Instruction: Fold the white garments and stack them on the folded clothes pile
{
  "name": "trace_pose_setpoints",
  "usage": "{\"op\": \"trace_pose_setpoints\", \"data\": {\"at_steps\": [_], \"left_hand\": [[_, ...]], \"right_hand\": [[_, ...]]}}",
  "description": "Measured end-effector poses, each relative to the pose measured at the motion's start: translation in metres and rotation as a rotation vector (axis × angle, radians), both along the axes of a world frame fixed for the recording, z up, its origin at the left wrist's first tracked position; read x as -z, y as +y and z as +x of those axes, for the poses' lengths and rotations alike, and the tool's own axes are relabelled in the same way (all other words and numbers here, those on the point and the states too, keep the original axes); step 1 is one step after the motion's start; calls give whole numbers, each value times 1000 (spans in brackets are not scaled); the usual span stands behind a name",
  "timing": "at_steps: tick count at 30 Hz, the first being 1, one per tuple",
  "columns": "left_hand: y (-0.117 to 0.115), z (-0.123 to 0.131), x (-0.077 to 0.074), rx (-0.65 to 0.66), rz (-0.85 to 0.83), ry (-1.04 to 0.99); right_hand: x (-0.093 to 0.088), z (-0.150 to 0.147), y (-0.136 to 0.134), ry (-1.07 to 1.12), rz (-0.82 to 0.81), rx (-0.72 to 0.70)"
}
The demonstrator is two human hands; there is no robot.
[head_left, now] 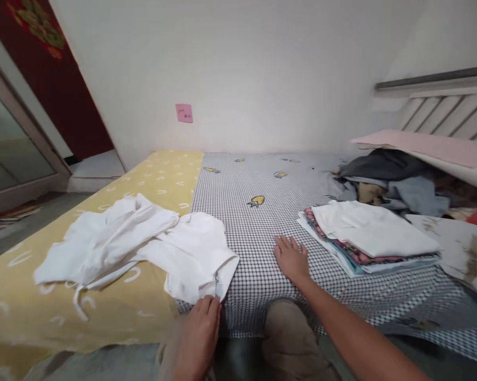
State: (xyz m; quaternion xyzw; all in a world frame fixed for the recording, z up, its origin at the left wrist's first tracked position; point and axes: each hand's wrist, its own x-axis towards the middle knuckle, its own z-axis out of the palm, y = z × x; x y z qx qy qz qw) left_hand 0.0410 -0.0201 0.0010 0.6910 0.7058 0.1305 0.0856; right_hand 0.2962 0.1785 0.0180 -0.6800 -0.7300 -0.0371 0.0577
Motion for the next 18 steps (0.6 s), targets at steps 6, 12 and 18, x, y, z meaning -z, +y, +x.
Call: {"op": "trace_pose_setpoints", "data": {"at_steps": [6, 12, 18], "left_hand": [[-8, 3, -1, -43, 86, -108], [14, -64, -18, -120, 571, -68], [54, -180, -100, -594, 340, 64]], "right_hand": [[-2, -1, -4, -10, -20, -24], [28, 11, 6, 62, 99, -66], [27, 9, 5, 67, 111, -42]]}}
